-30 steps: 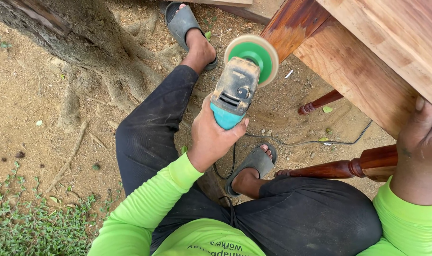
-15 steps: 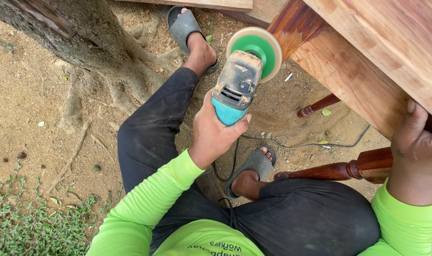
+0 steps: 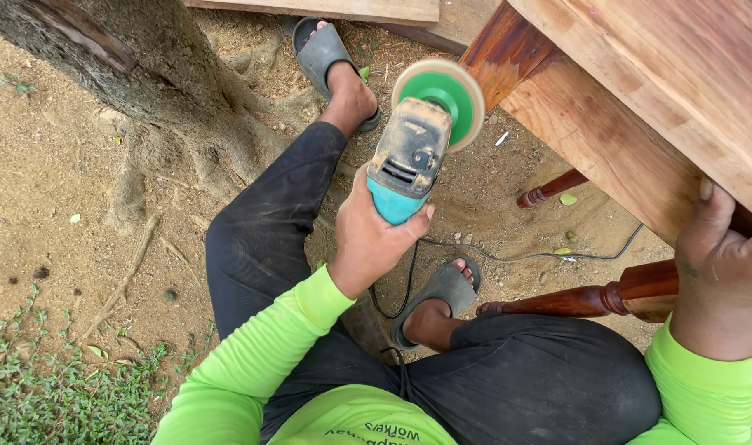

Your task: Sanding the legs and underside of a wooden chair using a power sander.

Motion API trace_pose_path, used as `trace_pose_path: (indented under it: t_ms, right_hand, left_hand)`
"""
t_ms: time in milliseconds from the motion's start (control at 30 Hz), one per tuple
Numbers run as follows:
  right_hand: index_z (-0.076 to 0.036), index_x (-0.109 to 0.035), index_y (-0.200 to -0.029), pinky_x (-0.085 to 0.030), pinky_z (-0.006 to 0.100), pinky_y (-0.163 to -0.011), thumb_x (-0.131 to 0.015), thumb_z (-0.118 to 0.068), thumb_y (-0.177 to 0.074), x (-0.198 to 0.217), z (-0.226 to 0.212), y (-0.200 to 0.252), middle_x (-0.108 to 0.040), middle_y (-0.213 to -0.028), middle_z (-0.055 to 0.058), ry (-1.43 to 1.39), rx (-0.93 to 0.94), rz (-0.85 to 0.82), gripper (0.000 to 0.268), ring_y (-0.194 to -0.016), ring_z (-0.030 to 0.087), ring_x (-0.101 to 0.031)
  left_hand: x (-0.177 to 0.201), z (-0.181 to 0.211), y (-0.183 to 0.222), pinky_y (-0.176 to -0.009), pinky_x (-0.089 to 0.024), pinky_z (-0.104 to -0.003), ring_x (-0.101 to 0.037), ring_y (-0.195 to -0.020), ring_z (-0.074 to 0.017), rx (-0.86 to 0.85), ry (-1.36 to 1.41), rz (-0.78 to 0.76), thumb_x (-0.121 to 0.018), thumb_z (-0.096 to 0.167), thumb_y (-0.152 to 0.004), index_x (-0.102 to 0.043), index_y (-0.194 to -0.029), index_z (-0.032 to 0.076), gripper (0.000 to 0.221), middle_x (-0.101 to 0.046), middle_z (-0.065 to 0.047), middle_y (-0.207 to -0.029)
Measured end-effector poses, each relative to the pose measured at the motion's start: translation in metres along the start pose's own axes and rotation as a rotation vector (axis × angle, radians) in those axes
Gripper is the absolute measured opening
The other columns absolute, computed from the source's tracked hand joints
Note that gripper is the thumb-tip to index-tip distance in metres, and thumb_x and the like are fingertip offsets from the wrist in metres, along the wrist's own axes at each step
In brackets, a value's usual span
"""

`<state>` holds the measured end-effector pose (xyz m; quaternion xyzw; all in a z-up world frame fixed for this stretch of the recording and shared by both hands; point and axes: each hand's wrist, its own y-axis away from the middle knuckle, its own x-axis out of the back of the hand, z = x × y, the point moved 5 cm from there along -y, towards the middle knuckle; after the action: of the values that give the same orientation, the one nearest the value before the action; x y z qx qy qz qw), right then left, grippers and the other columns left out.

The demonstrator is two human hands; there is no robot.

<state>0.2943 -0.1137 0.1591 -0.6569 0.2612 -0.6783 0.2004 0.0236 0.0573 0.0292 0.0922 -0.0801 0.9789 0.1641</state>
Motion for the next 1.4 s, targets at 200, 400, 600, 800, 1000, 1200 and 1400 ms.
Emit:
trace_pose_path:
  t_ms: [200,400,600,800,1000,1200,1400]
  right_hand:
    - [0.012,-0.064,-0.130,-0.062,0.036,-0.093,-0.052,-0.004,-0.124,0.000,0.000,-0.008,-0.073,-0.118,0.023,0.080,-0.041,-0.010,0.020,-0.107,0.030,-0.076]
    - [0.009,-0.066,-0.128,-0.062,0.035,-0.093,-0.047,-0.009,-0.132,-0.014,0.025,0.004,-0.074,-0.113,0.022,-0.074,-0.089,-0.016,0.027,-0.104,0.031,-0.076]
    - [0.013,-0.061,-0.135,-0.064,0.037,-0.094,-0.029,-0.008,-0.124,-0.013,0.008,-0.014,-0.073,-0.113,0.024,0.028,-0.018,-0.025,0.040,-0.101,0.031,-0.076]
    - [0.011,-0.062,-0.134,-0.064,0.037,-0.089,-0.031,-0.013,-0.129,-0.012,0.005,-0.018,-0.074,-0.113,0.025,0.027,-0.036,-0.028,0.039,-0.102,0.032,-0.076]
    - [0.014,-0.060,-0.137,-0.063,0.036,-0.091,-0.029,-0.012,-0.125,-0.013,0.007,-0.018,-0.073,-0.114,0.025,-0.020,0.004,-0.044,0.041,-0.105,0.032,-0.075]
    - [0.013,-0.059,-0.138,-0.062,0.037,-0.093,-0.031,-0.014,-0.130,-0.013,0.004,-0.021,-0.073,-0.118,0.025,-0.072,-0.017,-0.049,0.040,-0.107,0.032,-0.075]
    - [0.014,-0.059,-0.138,-0.062,0.038,-0.095,-0.032,-0.013,-0.130,-0.015,0.009,-0.017,-0.071,-0.121,0.026,-0.099,-0.003,-0.048,0.039,-0.110,0.033,-0.074]
  left_hand:
    - [0.008,-0.044,0.042,-0.080,-0.058,-0.042,-0.076,-0.094,-0.0338,0.176,-0.066,-0.036,-0.087,0.032,-0.072,-0.056,-0.126,0.002,0.069,-0.074,-0.018,-0.105]
    - [0.015,-0.071,0.077,-0.079,-0.058,-0.041,-0.077,-0.092,-0.0318,0.307,-0.083,-0.085,-0.086,0.035,-0.071,-0.057,-0.125,0.003,0.069,-0.075,-0.016,-0.102]
    - [0.018,-0.075,0.073,-0.081,-0.059,-0.042,-0.077,-0.095,-0.0323,0.250,-0.100,-0.065,-0.087,0.035,-0.070,-0.056,-0.130,0.003,0.074,-0.075,-0.016,-0.105]
    - [0.016,-0.067,0.058,-0.082,-0.059,-0.042,-0.075,-0.098,-0.0339,0.189,-0.140,-0.057,-0.089,0.036,-0.070,-0.056,-0.131,0.004,0.076,-0.074,-0.017,-0.108]
    - [0.014,-0.052,0.039,-0.083,-0.059,-0.042,-0.075,-0.101,-0.0346,0.065,-0.123,-0.067,-0.088,0.036,-0.072,-0.055,-0.133,0.003,0.077,-0.073,-0.018,-0.111]
    - [0.013,-0.044,0.023,-0.085,-0.059,-0.042,-0.074,-0.103,-0.0350,0.030,-0.142,-0.073,-0.088,0.037,-0.072,-0.053,-0.135,0.001,0.081,-0.073,-0.018,-0.111]
    - [0.020,-0.029,0.003,-0.087,-0.060,-0.040,-0.075,-0.104,-0.0329,-0.063,-0.113,-0.109,-0.087,0.037,-0.073,-0.053,-0.137,0.002,0.081,-0.074,-0.017,-0.113]
